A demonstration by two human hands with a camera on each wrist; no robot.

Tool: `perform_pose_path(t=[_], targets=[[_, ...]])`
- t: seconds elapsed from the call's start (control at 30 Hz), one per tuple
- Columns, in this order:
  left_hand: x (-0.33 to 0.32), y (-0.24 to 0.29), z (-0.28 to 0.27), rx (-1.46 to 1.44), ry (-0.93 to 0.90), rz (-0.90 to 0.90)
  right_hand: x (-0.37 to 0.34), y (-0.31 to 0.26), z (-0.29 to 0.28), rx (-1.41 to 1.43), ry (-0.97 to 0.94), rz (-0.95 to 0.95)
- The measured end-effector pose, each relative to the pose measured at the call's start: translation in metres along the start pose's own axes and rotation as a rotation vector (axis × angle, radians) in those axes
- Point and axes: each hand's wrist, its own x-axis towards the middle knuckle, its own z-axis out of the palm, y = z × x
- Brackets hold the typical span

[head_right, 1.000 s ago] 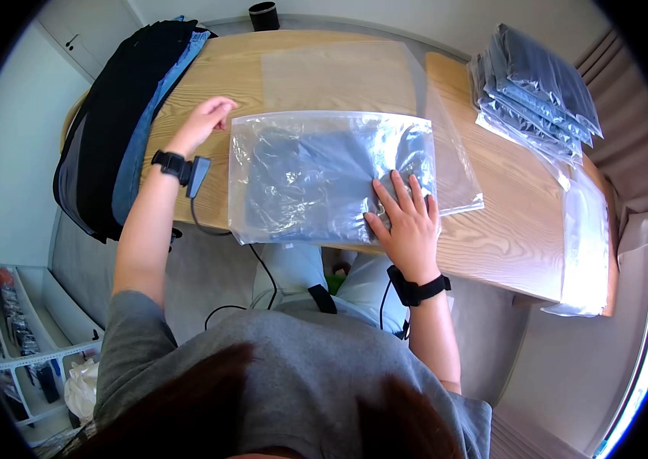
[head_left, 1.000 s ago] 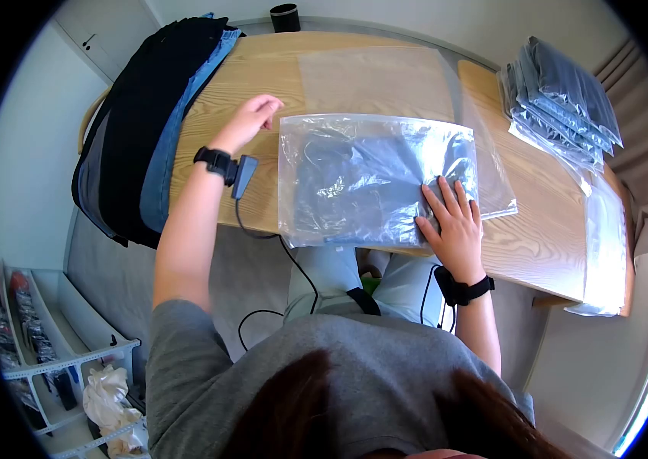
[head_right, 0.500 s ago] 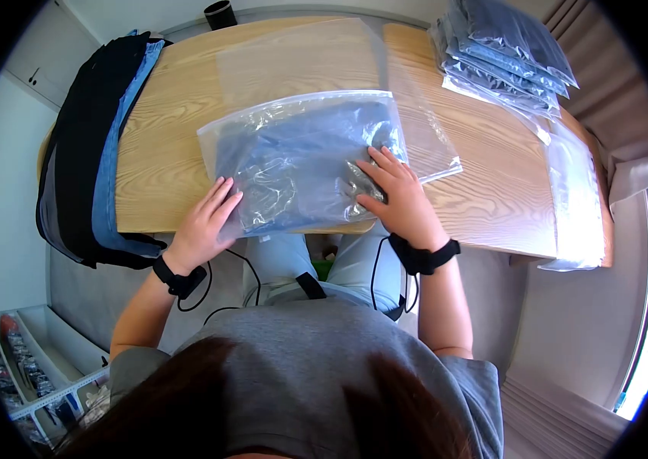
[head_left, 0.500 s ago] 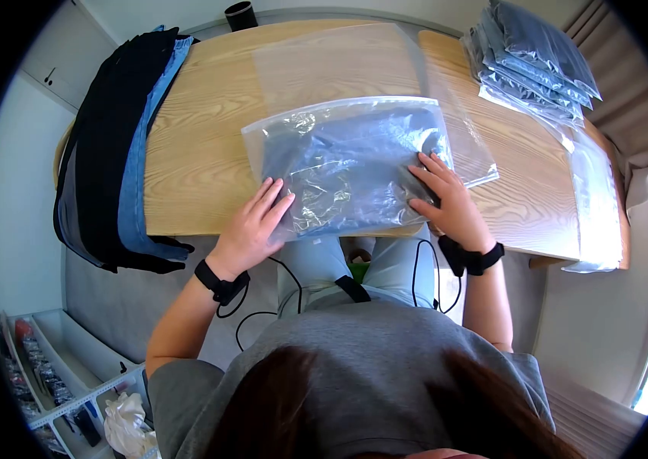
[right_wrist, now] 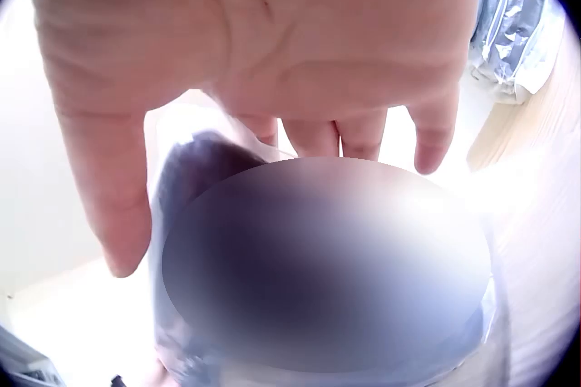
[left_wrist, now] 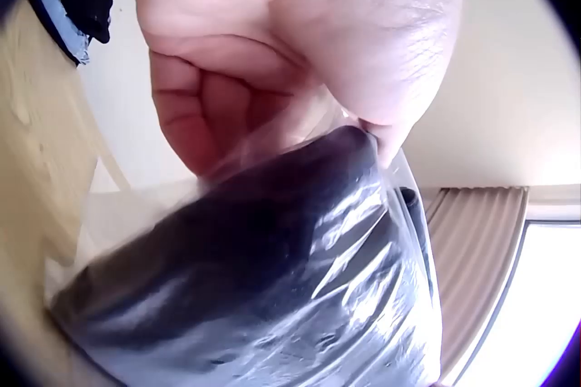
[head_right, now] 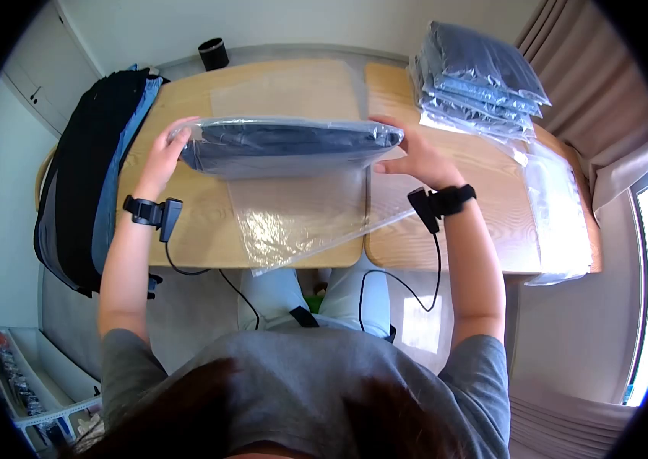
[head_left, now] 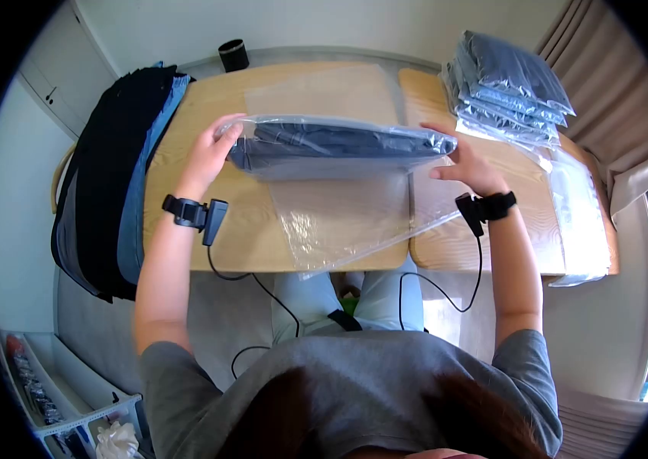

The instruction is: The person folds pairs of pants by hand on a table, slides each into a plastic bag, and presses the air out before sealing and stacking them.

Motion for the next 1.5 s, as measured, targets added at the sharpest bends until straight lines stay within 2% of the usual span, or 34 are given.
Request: perform_pose_path(t=[0.03, 0.07, 0.1, 0.17, 0.23, 0.27, 0.3, 0.33, 0.37, 0.4, 0.43, 0.5, 0.53, 0.57, 0.63, 0.7, 0.73, 0.77, 0.87, 0.9, 0.97, 1.0, 1.03, 1.1, 1.13, 1.2, 1.23, 1.3, 1.33, 1.4, 1.5], targets=[[0.01, 0.0, 0.0, -0.034, 0.09, -0.051, 0.012, 0.013, -0.004, -0.098, 0.038, 0.04], [0.013, 0.006, 0.004, -0.115, 0.147, -0.175, 0.022, 0.023, -0.006, -0.195, 0.078, 0.081], [0.012, 0.003, 0.006, -0.111, 0.152, -0.155, 0.029, 0.03, -0.007, -0.203, 0.085, 0.063], [0.007, -0.019, 0.016, -0.501, 0.15, -0.159, 0.037, 0.041, -0.005, -0.2, 0.065, 0.121], [-0.004, -0.052, 0.011, -0.288, -0.071, -0.106, 0.041, 0.056, -0.004, -0.237, 0.004, 0.134], [-0.01, -0.044, 0.014, -0.282, -0.071, -0.102, 0.043, 0.061, -0.003, -0.269, -0.06, 0.16], [-0.019, -0.037, 0.019, -0.138, -0.153, -0.084, 0.044, 0.065, -0.003, -0.265, -0.062, 0.161], [-0.027, -0.032, 0.025, 0.002, -0.233, -0.074, 0.044, 0.067, -0.002, -0.297, -0.006, 0.048], [-0.027, -0.032, 0.026, -0.001, -0.23, -0.09, 0.043, 0.07, 0.0, -0.326, 0.046, -0.063], [-0.02, -0.034, 0.023, 0.144, -0.209, -0.223, 0.042, 0.07, 0.0, -0.444, 0.084, -0.111], [-0.014, -0.036, 0.022, 0.29, -0.191, -0.357, 0.046, 0.083, -0.003, -0.408, 0.092, -0.085], [-0.007, -0.06, 0.032, 0.12, 0.022, -0.016, 0.05, 0.081, 0.002, -0.279, 0.153, 0.006], [-0.006, -0.045, 0.034, 0.142, 0.045, 0.005, 0.052, 0.083, 0.006, -0.123, 0.218, -0.024], [-0.004, -0.033, 0.03, 0.235, 0.037, -0.079, 0.052, 0.068, -0.002, -0.307, 0.176, 0.263], [-0.01, 0.011, 0.024, 0.169, -0.032, -0.229, 0.041, 0.048, 0.004, -0.263, 0.323, 0.164], [-0.033, 0.042, 0.024, -0.085, -0.046, -0.282, 0.021, 0.019, 0.007, -0.028, 0.28, 0.306], [-0.047, 0.063, 0.023, -0.071, -0.076, -0.365, 0.009, -0.008, 0.021, 0.035, 0.288, 0.379], [-0.061, 0.065, 0.023, -0.078, -0.078, -0.382, 0.001, -0.008, 0.025, 0.036, 0.279, 0.395], [-0.096, 0.065, 0.025, -0.089, -0.148, -0.553, -0.015, -0.01, 0.039, 0.002, 0.098, 0.713], [-0.103, 0.059, 0.028, -0.094, -0.147, -0.564, -0.016, -0.001, 0.041, 0.003, 0.089, 0.722], [-0.12, 0.032, 0.036, -0.013, -0.125, -0.712, -0.016, 0.031, 0.047, 0.028, 0.025, 0.813], [-0.127, 0.001, 0.035, 0.029, -0.146, -0.737, -0.019, 0.046, 0.053, 0.174, 0.053, 0.808], [-0.132, -0.006, 0.037, 0.047, -0.11, -0.791, -0.023, 0.048, 0.059, 0.173, 0.042, 0.808], [-0.129, 0.027, 0.034, 0.591, -0.006, -0.591, -0.034, 0.044, 0.072, -0.13, 0.273, 0.61], [-0.13, 0.037, 0.032, 0.588, -0.002, -0.595, -0.046, 0.033, 0.082, -0.542, 0.325, 0.27], [-0.136, 0.05, 0.032, 0.796, 0.075, 0.131, -0.054, -0.015, 0.108, -0.839, 0.314, -0.106], [-0.133, 0.056, 0.038, 0.786, 0.072, 0.115, -0.054, -0.026, 0.12, -0.919, 0.226, -0.149], [-0.117, 0.064, 0.054, 0.723, -0.387, 0.389, -0.05, -0.021, 0.148, -1.079, 0.134, -0.195], [-0.112, 0.06, 0.06, 0.72, -0.385, 0.378, -0.048, -0.016, 0.155, -1.076, 0.122, -0.195], [-0.106, 0.048, 0.069, 0.918, -0.619, 0.429, -0.042, -0.004, 0.164, -1.209, 0.062, -0.177], [-0.103, 0.039, 0.072, 0.857, -0.712, 0.334, -0.039, 0.002, 0.164, -1.204, 0.018, -0.119]])
